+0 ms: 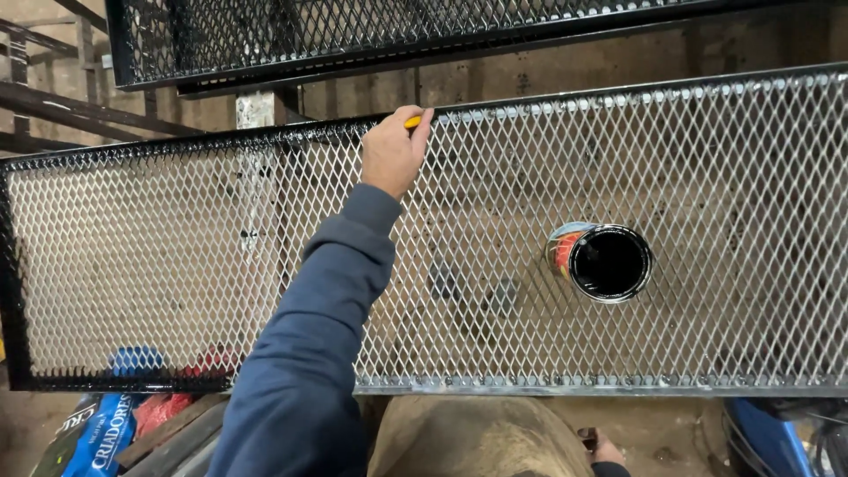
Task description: Painting the edges and mesh surface of a metal grate using a brush and black paint.
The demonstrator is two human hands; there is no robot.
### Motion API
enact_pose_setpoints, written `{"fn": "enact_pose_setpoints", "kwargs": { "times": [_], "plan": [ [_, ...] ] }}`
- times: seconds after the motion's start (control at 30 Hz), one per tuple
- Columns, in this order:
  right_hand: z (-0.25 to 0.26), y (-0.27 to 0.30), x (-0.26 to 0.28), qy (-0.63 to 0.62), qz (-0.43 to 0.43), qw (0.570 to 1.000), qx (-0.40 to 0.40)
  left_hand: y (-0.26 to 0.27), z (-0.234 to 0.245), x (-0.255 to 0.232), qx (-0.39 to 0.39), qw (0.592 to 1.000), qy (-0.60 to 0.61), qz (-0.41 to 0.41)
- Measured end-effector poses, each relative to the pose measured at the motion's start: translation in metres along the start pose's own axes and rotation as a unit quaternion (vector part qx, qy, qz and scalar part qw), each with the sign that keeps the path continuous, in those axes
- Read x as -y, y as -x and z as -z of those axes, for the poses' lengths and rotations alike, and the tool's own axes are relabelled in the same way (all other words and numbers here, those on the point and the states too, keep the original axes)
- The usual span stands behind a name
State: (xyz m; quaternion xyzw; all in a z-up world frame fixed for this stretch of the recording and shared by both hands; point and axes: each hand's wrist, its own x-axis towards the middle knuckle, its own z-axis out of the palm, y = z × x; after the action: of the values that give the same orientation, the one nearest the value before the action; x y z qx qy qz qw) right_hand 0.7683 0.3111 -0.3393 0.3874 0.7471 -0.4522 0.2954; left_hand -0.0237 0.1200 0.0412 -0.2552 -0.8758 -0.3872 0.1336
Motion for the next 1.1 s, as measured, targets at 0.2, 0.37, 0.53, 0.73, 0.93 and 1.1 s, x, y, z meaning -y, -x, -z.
{"fn": "enact_pose_setpoints", "kwargs": {
  "times": [0.2, 0.37, 0.53, 0.73, 0.93, 1.1],
  "plan": [
    [0.002, -0.001, 0.0, -0.015, -0.002, 1.0, -0.019, -0.001, 0.006, -0.004, 0.014, 1.0, 0.0, 0.006],
    [0.004, -0.011, -0.002, -0.031, 0.038, 0.999, -0.021, -0.005, 0.002, -0.005, 0.01, 1.0, 0.004, -0.005],
    [0.004, -0.006, 0.001, -0.015, 0.005, 1.0, -0.013, -0.01, 0.002, -0.004, 0.02, 1.0, -0.004, 0.002],
    [0.007, -0.007, 0.0, -0.023, -0.005, 1.0, -0.011, -0.011, 0.014, 0.002, 0.026, 0.998, -0.026, 0.051],
    [0.006, -0.01, 0.0, -0.046, -0.059, 0.997, -0.019, -0.004, 0.02, 0.012, -0.007, 0.999, -0.016, 0.028],
    [0.012, -0.01, 0.005, -0.248, -0.135, 0.959, -0.008, 0.001, 0.023, 0.011, -0.023, 0.998, -0.021, 0.048]
  ]
}}
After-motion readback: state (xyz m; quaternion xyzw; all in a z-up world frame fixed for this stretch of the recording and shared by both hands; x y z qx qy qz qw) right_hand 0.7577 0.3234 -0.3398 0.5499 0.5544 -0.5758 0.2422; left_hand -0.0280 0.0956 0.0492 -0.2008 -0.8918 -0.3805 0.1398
